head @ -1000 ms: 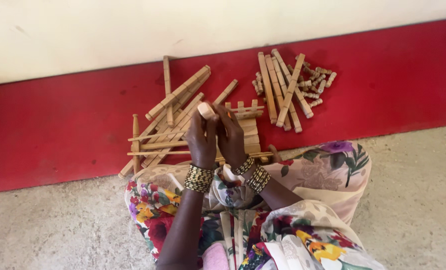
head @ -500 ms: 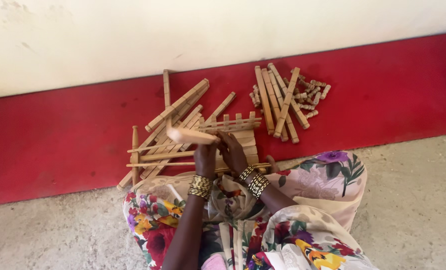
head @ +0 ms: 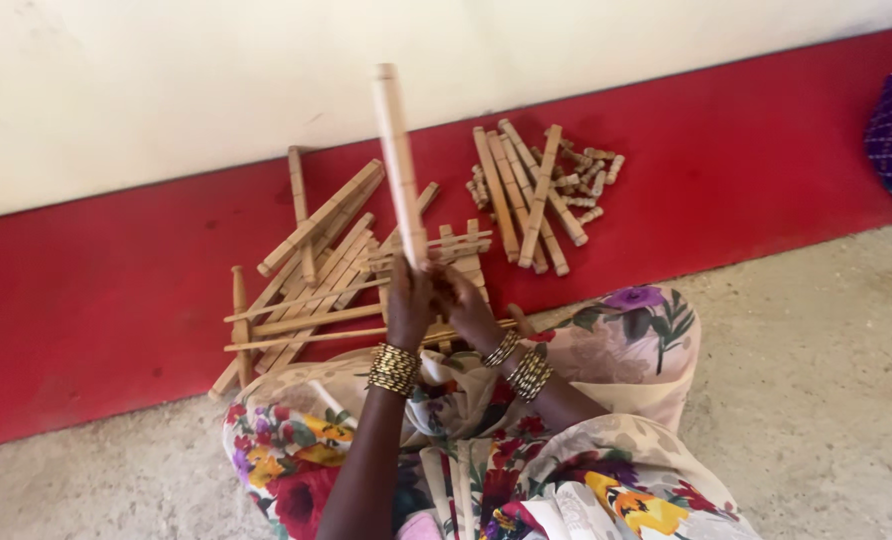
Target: The person sits on the floor assembling a small wooden toy structure. They pick up wooden sticks and bars, rub each piece with an orange abrasive block, and fit the pieces into a slotted wooden frame on their lap, adding parts one at a time.
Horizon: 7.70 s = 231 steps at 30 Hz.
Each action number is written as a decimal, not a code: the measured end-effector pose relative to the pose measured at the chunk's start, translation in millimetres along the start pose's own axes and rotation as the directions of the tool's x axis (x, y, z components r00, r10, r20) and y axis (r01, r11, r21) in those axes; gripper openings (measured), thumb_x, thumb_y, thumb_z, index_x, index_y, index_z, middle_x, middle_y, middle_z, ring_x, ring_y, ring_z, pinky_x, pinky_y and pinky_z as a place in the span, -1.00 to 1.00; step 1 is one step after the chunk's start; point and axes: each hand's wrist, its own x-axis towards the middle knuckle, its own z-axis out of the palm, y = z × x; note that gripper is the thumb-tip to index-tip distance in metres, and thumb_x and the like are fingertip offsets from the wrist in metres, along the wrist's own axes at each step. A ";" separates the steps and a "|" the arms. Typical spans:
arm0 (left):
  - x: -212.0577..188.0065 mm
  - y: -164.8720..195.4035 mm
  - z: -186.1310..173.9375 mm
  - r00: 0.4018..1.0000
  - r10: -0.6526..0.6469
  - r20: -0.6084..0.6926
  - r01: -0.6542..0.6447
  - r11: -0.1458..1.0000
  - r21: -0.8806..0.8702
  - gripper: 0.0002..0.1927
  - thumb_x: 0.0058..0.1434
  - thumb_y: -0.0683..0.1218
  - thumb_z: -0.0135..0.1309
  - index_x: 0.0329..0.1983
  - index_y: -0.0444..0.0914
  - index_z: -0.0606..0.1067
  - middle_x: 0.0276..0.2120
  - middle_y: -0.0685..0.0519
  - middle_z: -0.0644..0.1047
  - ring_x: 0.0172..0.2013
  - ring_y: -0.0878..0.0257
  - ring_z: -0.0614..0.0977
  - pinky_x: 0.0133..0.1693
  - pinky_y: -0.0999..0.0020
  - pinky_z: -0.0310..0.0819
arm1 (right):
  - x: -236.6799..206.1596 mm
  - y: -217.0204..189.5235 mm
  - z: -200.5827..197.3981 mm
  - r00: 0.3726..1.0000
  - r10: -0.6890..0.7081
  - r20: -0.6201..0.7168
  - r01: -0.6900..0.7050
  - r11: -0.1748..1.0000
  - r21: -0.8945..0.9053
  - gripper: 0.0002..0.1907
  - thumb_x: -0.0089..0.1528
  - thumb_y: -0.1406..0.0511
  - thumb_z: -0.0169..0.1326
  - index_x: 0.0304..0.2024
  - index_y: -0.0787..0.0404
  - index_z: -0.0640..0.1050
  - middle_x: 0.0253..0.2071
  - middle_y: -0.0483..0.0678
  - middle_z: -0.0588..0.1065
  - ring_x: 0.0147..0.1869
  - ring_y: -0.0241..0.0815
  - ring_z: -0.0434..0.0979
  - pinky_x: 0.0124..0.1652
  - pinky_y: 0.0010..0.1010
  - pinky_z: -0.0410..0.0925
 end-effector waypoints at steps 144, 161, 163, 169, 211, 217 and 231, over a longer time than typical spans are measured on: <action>-40.5 84.3 -45.4 0.837 0.481 -0.260 -0.400 0.863 0.308 -0.74 0.48 -0.05 -0.04 0.00 -0.38 0.40 -0.16 -0.14 0.56 -0.25 0.17 0.70 -0.30 0.35 0.74 | 13.1 -28.5 59.3 0.934 -0.353 -0.059 0.302 0.865 -0.402 -0.59 0.51 0.12 -0.19 0.27 0.22 0.37 -0.04 -0.01 0.52 -0.11 -0.36 0.58 -0.20 -0.54 0.55; -31.9 99.7 -49.3 0.820 0.549 -0.162 -0.451 0.794 0.407 -0.81 0.41 -0.19 0.05 0.03 -0.36 0.39 -0.10 -0.09 0.48 -0.22 0.14 0.59 -0.27 0.25 0.56 | 48.9 -0.8 48.2 0.937 -0.074 -0.342 0.133 0.979 0.155 -0.55 0.55 0.07 -0.15 -0.13 0.33 0.45 -0.34 -0.10 0.40 -0.37 -0.41 0.33 -0.40 -0.55 0.28; -29.6 96.1 -46.0 0.837 0.525 -0.156 -0.432 0.808 0.401 -0.77 0.41 -0.20 0.03 0.09 -0.34 0.40 -0.10 -0.08 0.47 -0.21 0.13 0.59 -0.26 0.28 0.60 | 44.1 -18.3 55.5 0.937 -0.200 -0.287 0.246 0.960 0.131 -0.49 0.57 0.02 -0.29 -0.02 0.33 0.44 -0.24 -0.07 0.41 -0.26 -0.38 0.38 -0.28 -0.51 0.35; -28.0 91.5 -46.5 0.694 0.702 -0.160 -0.539 0.654 0.532 -0.70 0.48 -0.15 -0.08 0.25 -0.25 0.41 0.07 -0.15 0.42 0.04 -0.03 0.53 -0.06 0.15 0.62 | 18.5 -80.6 82.1 0.893 -0.429 -0.133 0.433 0.901 -0.001 -0.40 0.51 -0.02 -0.44 0.30 0.34 0.21 0.10 0.10 0.33 0.15 -0.16 0.39 0.06 -0.30 0.37; -20.5 71.2 -56.5 0.874 0.469 -0.128 -0.486 0.853 -0.190 -0.43 0.54 0.01 -0.12 0.51 -0.29 0.12 0.50 -0.22 0.20 0.47 0.01 0.28 0.44 0.05 0.26 | 19.7 -41.7 83.1 0.983 -0.022 -0.181 0.029 0.999 0.034 -0.50 0.43 -0.01 -0.35 0.17 0.19 0.32 -0.23 -0.10 0.37 -0.46 -0.43 0.23 -0.52 -0.60 0.25; -16.2 60.7 -41.1 0.872 0.483 -0.079 -0.488 0.847 -0.212 -0.37 0.55 0.11 -0.23 0.53 -0.28 0.01 0.50 -0.18 0.11 0.43 0.04 0.27 0.38 0.09 0.28 | 17.4 -48.0 77.7 0.898 -0.424 -0.117 0.406 0.902 -0.149 -0.70 0.55 0.18 -0.28 0.10 0.28 0.33 -0.09 -0.02 0.35 -0.05 -0.20 0.39 -0.08 -0.35 0.36; -13.8 45.8 -59.6 0.901 0.345 -0.261 -0.392 0.907 -0.153 -0.59 0.45 -0.10 0.01 0.31 -0.29 0.30 0.24 -0.16 0.46 0.08 0.22 0.60 0.11 0.26 0.65 | 8.2 -20.6 31.1 0.941 -0.277 0.195 0.339 0.737 -0.585 -0.72 0.31 0.48 -0.01 0.08 0.34 0.42 -0.02 0.16 0.42 0.05 0.07 0.49 0.00 -0.20 0.39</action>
